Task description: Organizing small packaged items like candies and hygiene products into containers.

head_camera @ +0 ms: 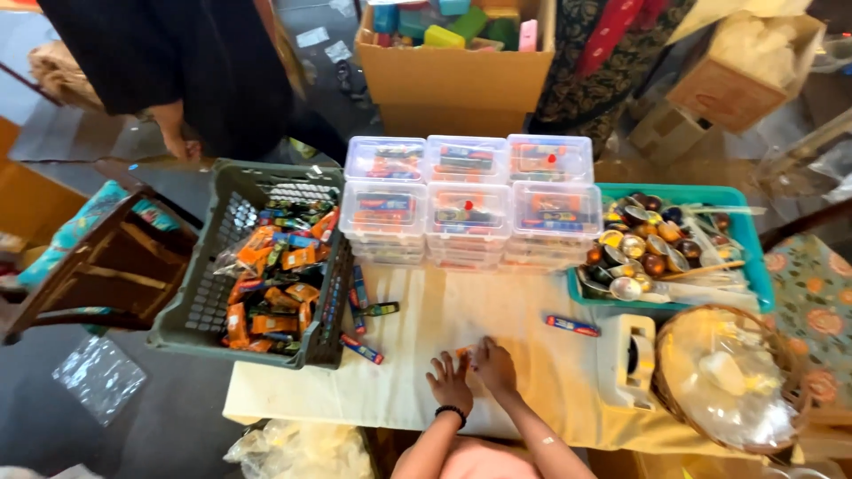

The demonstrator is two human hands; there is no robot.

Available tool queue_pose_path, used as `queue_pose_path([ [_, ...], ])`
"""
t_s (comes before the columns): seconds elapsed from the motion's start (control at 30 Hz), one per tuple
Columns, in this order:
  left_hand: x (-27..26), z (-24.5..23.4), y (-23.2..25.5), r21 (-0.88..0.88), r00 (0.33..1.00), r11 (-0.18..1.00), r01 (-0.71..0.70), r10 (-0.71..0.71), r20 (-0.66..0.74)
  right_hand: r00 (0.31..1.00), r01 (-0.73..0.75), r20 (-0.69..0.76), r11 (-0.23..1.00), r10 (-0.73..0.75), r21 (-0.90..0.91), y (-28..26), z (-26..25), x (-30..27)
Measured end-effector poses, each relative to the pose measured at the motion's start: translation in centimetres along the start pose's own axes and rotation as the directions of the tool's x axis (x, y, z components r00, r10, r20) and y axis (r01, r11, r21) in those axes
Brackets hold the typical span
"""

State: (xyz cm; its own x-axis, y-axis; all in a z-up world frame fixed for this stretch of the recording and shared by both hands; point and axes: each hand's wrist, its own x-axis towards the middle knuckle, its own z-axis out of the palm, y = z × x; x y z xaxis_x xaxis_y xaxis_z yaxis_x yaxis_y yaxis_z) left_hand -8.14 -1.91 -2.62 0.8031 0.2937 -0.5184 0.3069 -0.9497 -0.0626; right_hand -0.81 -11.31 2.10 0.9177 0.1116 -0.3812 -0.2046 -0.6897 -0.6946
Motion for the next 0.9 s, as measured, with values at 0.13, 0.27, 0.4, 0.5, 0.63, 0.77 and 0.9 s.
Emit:
queue_pose_path([
  [0.13, 0.3, 0.7, -0.6, -0.102, 1.0, 0.995, -0.022, 0.022, -0.006, 0.992, -0.12, 0.026, 0.991, 0.122, -0.064, 3.8, 0.9, 1.4],
  [0.27, -0.5, -0.6, -0.4, -0.164, 0.997, 0.986, -0.037, 0.026, -0.072, 0.969, 0.056, 0.243, 0.929, 0.037, -0.365, 6.4, 0.3, 4.4],
  [0.4, -2.0, -5.5, -0.8, -0.355, 0.994, 0.933, -0.055, 0.019, -0.104, 0.955, 0.056, 0.294, 0.964, 0.024, -0.26, 2.2, -3.1, 1.7],
  [0.5, -2.1, -7.1, -0.8, -0.468, 0.981, 0.875, -0.126, 0.041, -0.187, 0.978, 0.079, 0.204, 0.982, -0.043, -0.173, -0.8, -5.6, -0.6],
  [0.63, -1.2, -6.5, -0.6, -0.459, 0.902, 0.828, -0.322, 0.121, -0.416, 0.735, 0.611, -0.108, 0.723, -0.67, -0.322, -0.6, -7.1, -0.8],
  [0.77, -1.5, -4.8, -0.6, -0.321, 0.92, 0.884, -0.341, 0.244, -0.307, 0.583, 0.684, -0.066, 0.534, -0.81, -0.497, 4.9, -7.0, 0.3],
  [0.9, -2.2, -4.0, -0.3, -0.221, 0.932, 0.92, -0.323, 0.268, -0.246, 0.98, 0.174, -0.141, 0.944, -0.139, 0.279, 3.7, -6.6, -1.0],
])
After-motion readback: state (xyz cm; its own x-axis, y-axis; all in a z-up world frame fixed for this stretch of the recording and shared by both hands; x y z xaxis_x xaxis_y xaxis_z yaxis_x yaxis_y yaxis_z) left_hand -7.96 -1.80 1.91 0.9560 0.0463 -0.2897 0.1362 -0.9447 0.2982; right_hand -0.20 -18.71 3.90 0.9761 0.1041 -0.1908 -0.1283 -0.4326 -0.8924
